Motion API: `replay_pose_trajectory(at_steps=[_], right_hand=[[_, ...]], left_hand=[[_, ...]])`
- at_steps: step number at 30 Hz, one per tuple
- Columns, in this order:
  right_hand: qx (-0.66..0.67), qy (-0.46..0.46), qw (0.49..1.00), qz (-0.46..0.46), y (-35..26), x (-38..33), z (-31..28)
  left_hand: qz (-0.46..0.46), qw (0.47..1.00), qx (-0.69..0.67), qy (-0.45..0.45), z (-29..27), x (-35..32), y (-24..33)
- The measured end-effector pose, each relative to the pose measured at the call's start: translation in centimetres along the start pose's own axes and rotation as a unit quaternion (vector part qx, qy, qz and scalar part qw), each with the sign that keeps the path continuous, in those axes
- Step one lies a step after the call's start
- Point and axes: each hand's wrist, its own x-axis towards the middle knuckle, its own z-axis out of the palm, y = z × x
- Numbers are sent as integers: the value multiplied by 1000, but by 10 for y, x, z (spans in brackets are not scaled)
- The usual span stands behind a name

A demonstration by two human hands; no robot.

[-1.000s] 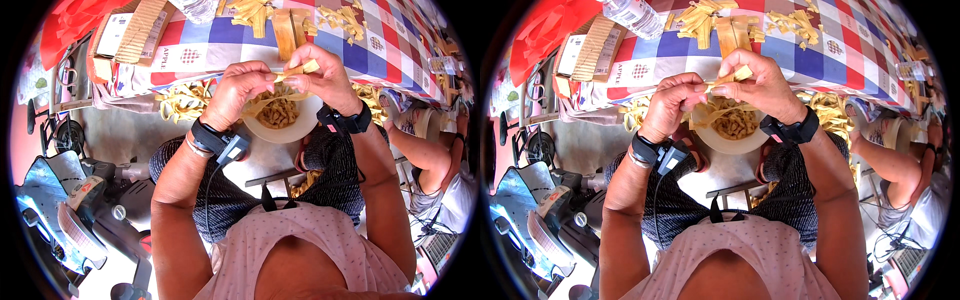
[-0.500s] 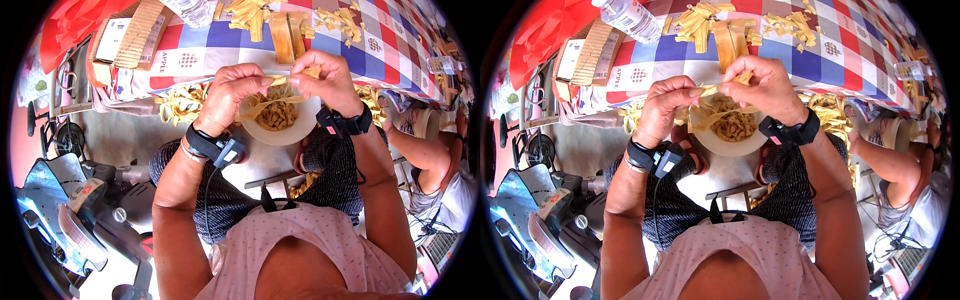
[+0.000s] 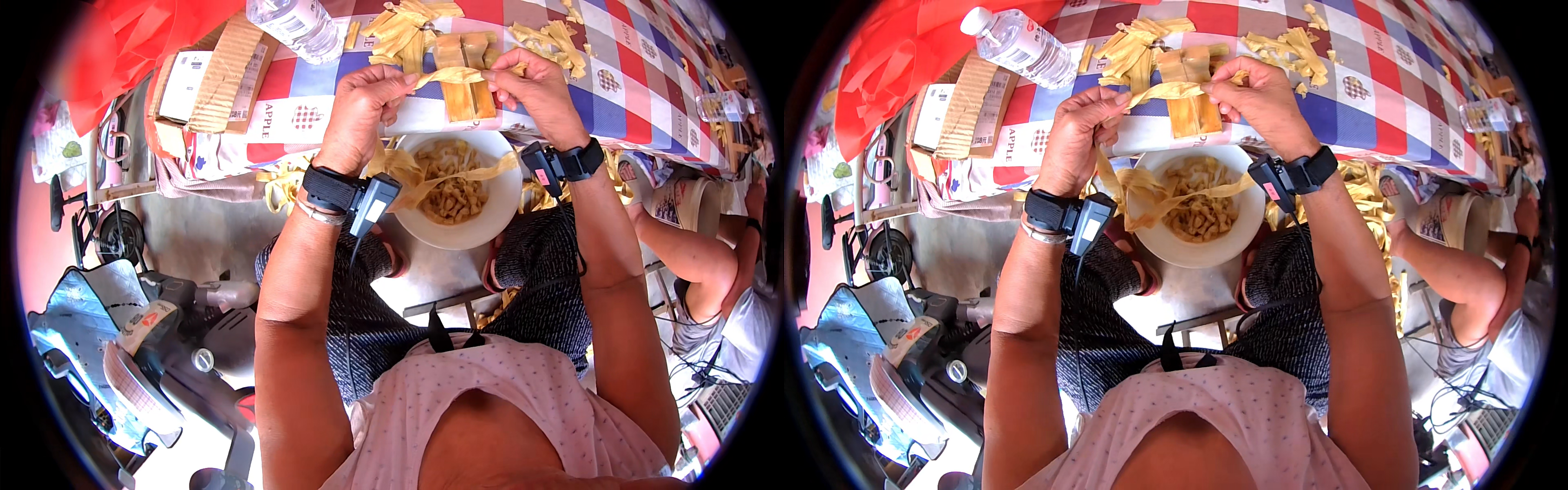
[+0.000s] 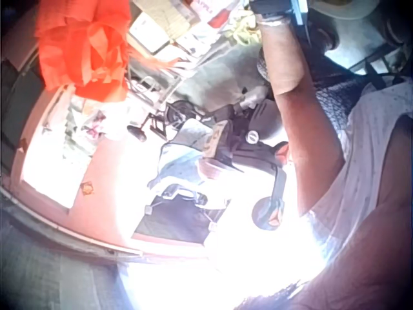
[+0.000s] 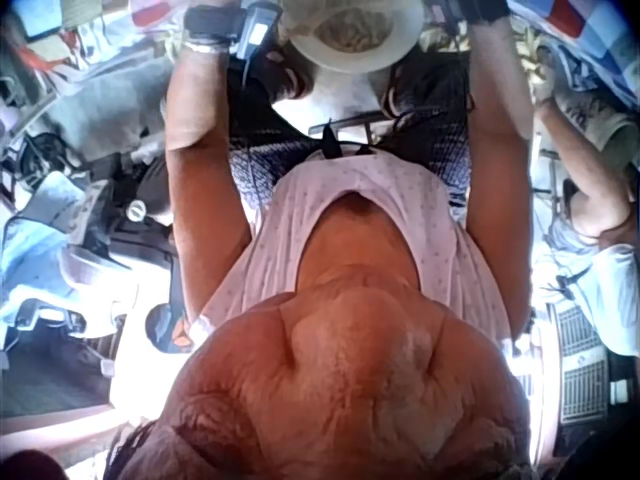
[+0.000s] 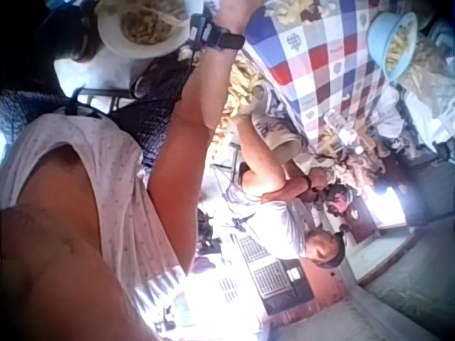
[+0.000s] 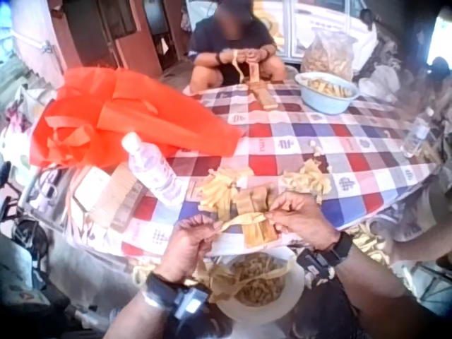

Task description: The person prepares thin yellow food wrappers by hand, folding and separating them over a bowl while seated at a table with other people.

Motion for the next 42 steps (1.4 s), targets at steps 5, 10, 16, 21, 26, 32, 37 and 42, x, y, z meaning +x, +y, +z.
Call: replay_pose_trajectory(at_steps=[5,10,16,21,26,32,37,42], right_hand=[[-48,-1,999,3,4,6,-5],[-142,35,989,38,0,0,2],[-294,-5,947,-128,-7,-28,0],[-361,97,919,-122,16,-7,5],[-422,84,893,-134,23,-1,25],[-392,94,888,-220,10,-23,36],[-280,-23,931,-232,1,-43,65],[-206,-99,961,-153,-4,-44,58]], left_hand=[[33,982,184,39,-3,7,-11],[105,858,491,107,-2,10,-30],[47,963,263,30,-3,-19,-16],[29,976,211,-33,10,-30,-10],[22,976,210,-49,12,-38,-1],[39,973,220,-62,10,-40,-3],[56,975,177,-122,17,-42,-10],[32,969,175,-168,12,-47,1]])
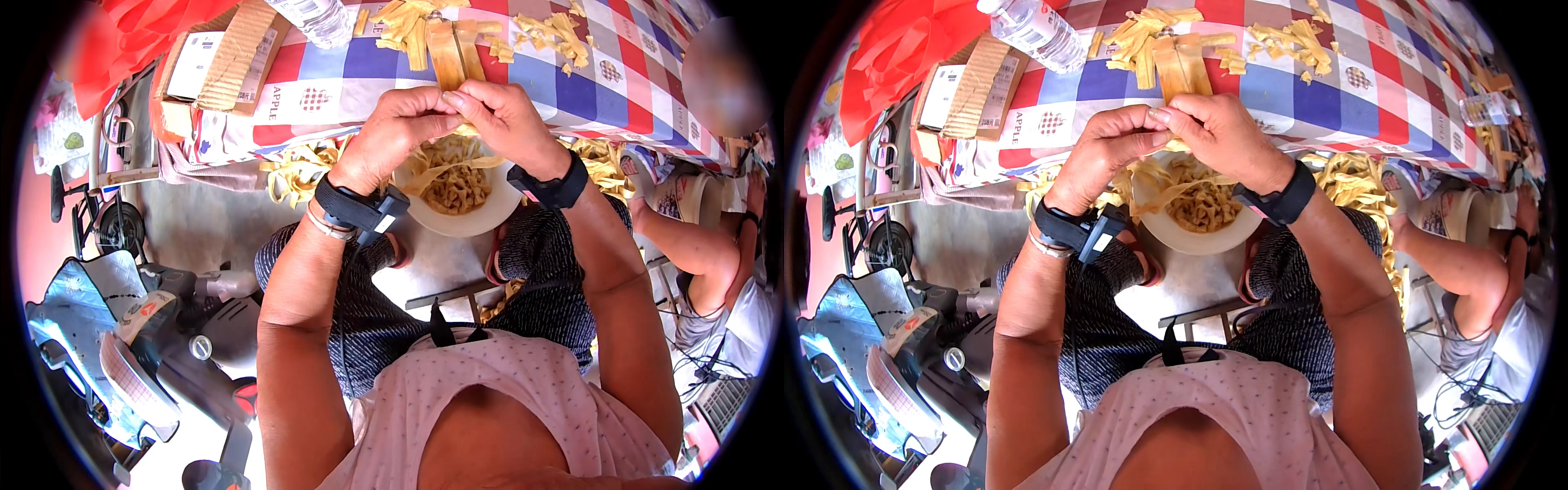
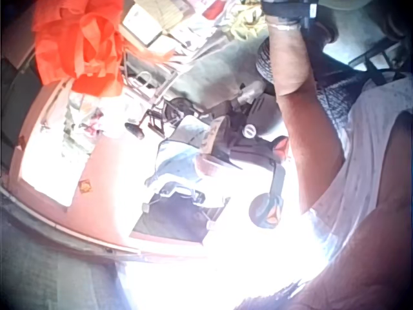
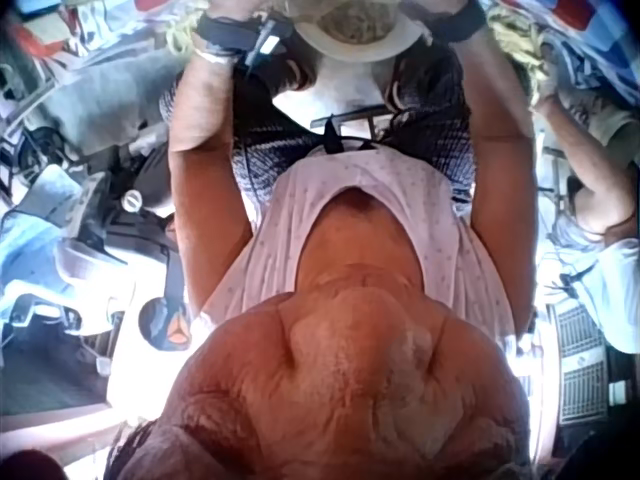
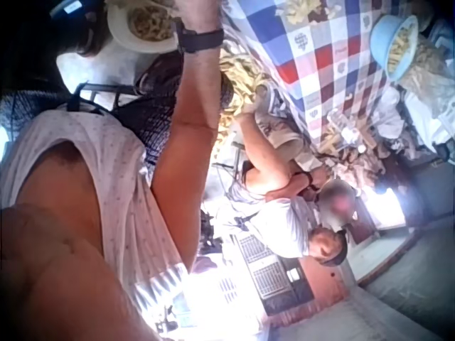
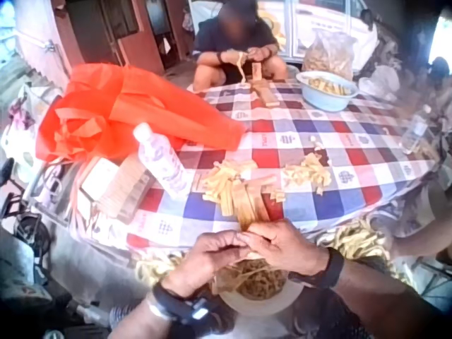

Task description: The person prepares thin yellow food wrappers by hand, folding and separating them over a bowl while seated at a table with other people.

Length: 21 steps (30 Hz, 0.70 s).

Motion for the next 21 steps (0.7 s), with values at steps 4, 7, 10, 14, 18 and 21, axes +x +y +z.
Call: replay_pose_trajectory(at_steps=[4,7,10,14,18,21], right_hand=[[142,-45,988,40,0,-8,-4],[167,-60,982,58,-14,-11,-27],[321,-103,936,99,-23,-18,-36],[328,-105,936,78,-29,-19,-29],[143,-37,984,95,-11,-19,-17],[157,-59,973,158,-7,-27,-10]], left_hand=[[14,1000,6,-22,-4,-5,6],[-1,999,37,-8,-17,-12,17],[40,997,48,49,-16,-13,15],[6,994,-27,108,19,-10,9],[89,976,20,195,33,-6,-10],[100,934,225,261,39,-8,-18]])
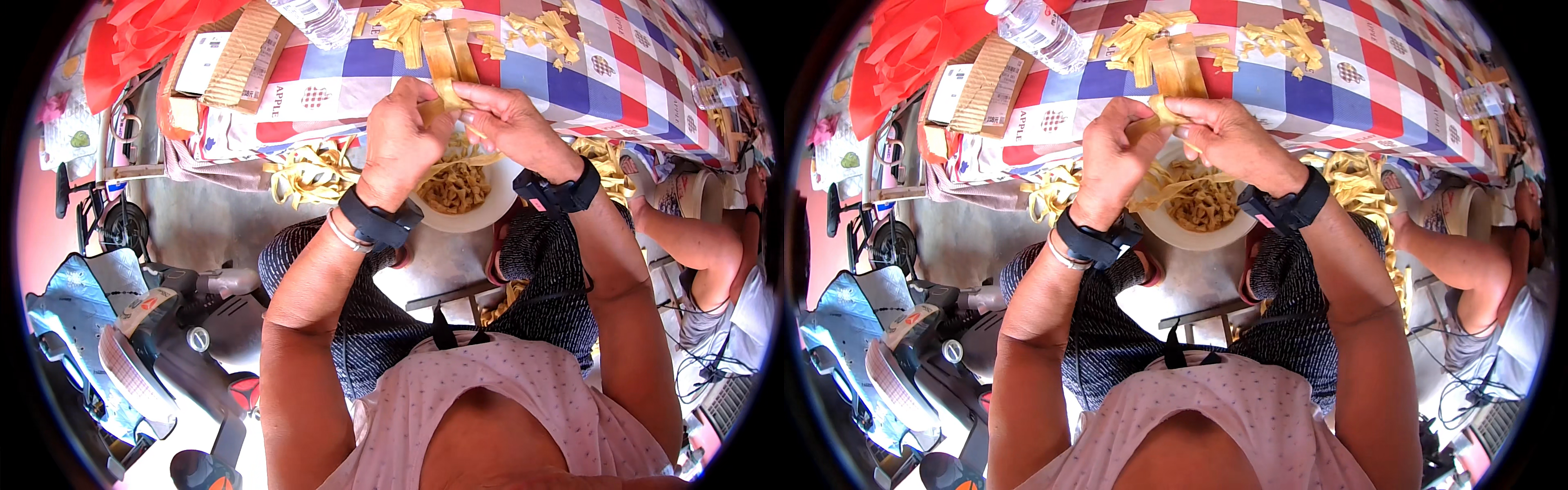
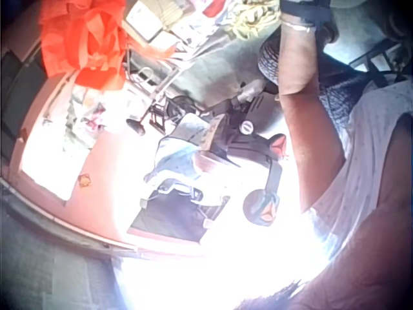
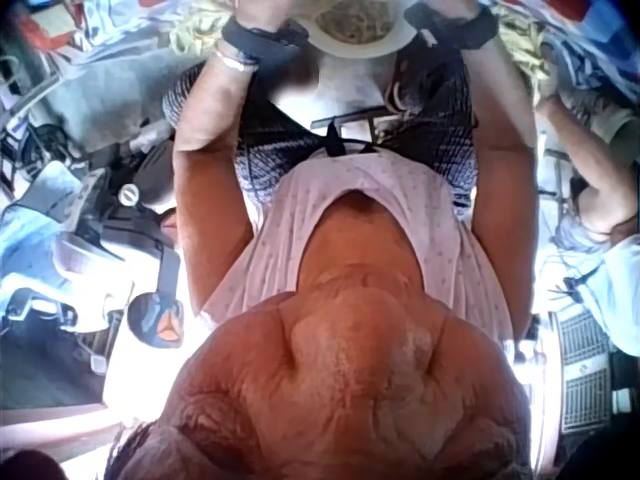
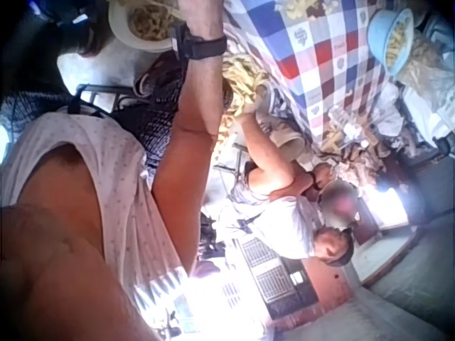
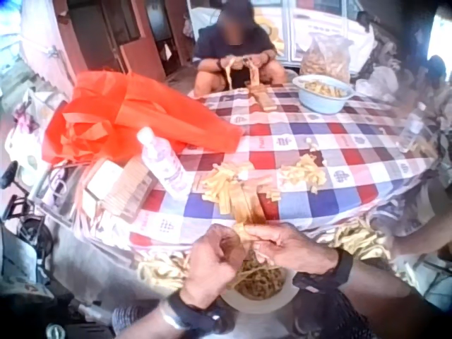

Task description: The person prepares thin yellow food wrappers by hand, folding and separating them over a bowl while seated at a table with other people.

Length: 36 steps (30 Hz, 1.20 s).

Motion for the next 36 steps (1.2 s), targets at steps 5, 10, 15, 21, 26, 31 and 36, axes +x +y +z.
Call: replay_pose_trajectory(at_steps=[5,10,15,21,26,31,36], right_hand=[[79,-39,996,15,-5,-11,19],[-131,133,963,-193,-12,-15,34],[107,72,988,-80,-22,-7,25],[64,38,997,-38,-13,7,10],[-8,15,988,-154,-10,10,24],[-138,48,967,-210,-6,14,29],[-76,107,971,-201,0,20,28]], left_hand=[[-48,997,39,48,6,-4,6],[-154,892,-424,-1,-8,1,13],[-181,786,-587,-63,-16,4,5],[-181,843,-481,-159,-23,4,-13],[-223,858,-445,-127,-20,2,-20],[-207,905,-368,-51,-16,0,-7],[-203,891,-404,-44,-19,1,-3]])
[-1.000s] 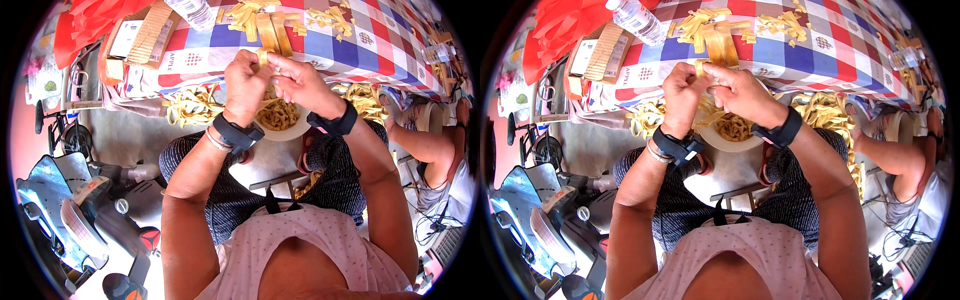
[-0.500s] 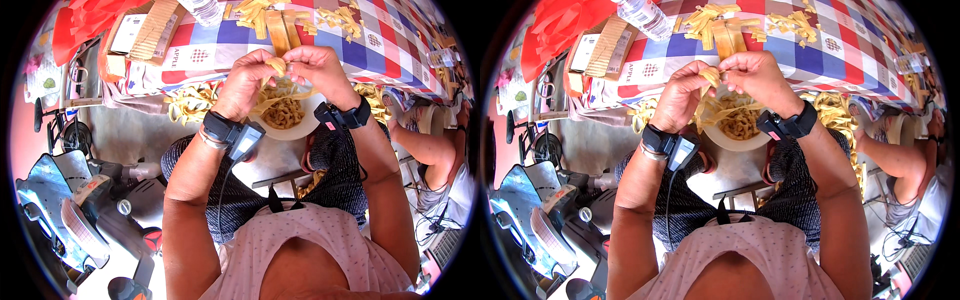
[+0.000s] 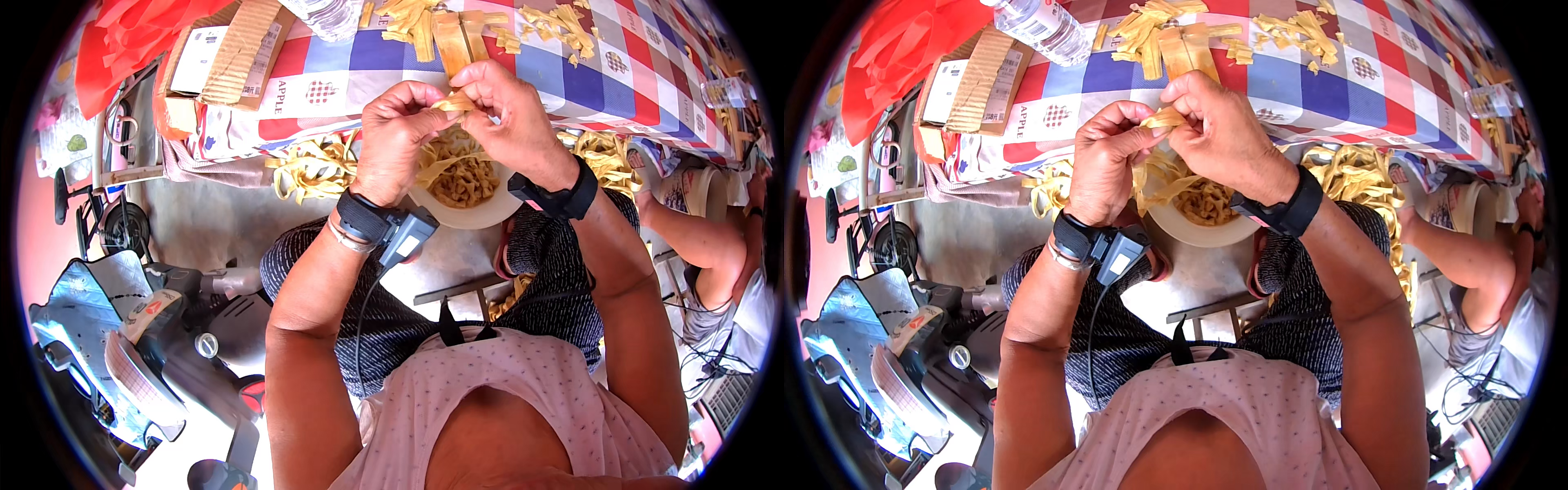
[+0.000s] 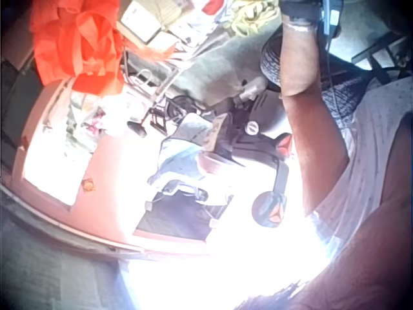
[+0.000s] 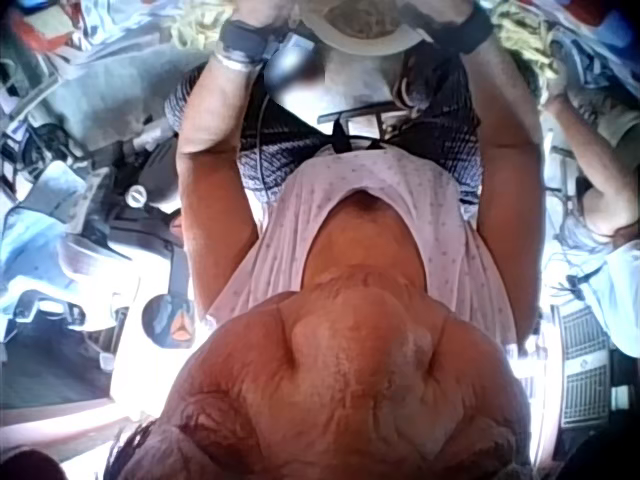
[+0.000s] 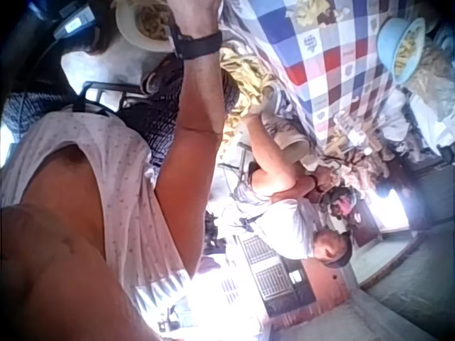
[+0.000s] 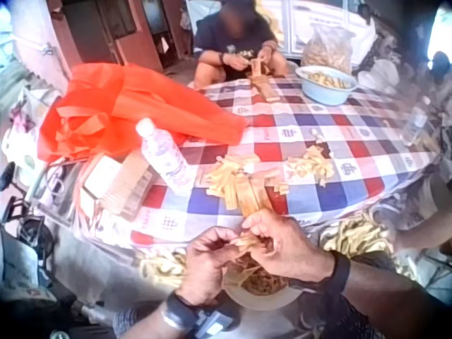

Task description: The person prepares thin yellow food wrappers by hand, folding and separating them over a bowl while seated at a table with other people.

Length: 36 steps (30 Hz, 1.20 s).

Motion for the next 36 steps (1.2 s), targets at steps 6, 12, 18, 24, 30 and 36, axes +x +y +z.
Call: replay_pose_trajectory(at_steps=[6,12,18,24,30,36], right_hand=[[-30,12,999,29,-3,1,-9],[-205,-11,977,54,-2,5,-24],[-256,-74,961,-73,9,2,-23],[-165,-158,973,-41,11,4,-26],[56,-108,986,118,-11,2,-30],[126,-42,985,112,-25,4,-46]], left_hand=[[-3,999,-6,-35,2,3,-7],[-23,999,-20,-42,1,9,-17],[-57,997,-26,-38,-3,15,-10],[-41,994,-33,-99,-3,20,-9],[-116,988,-29,-99,1,14,7],[-88,991,17,-94,-8,1,29]])
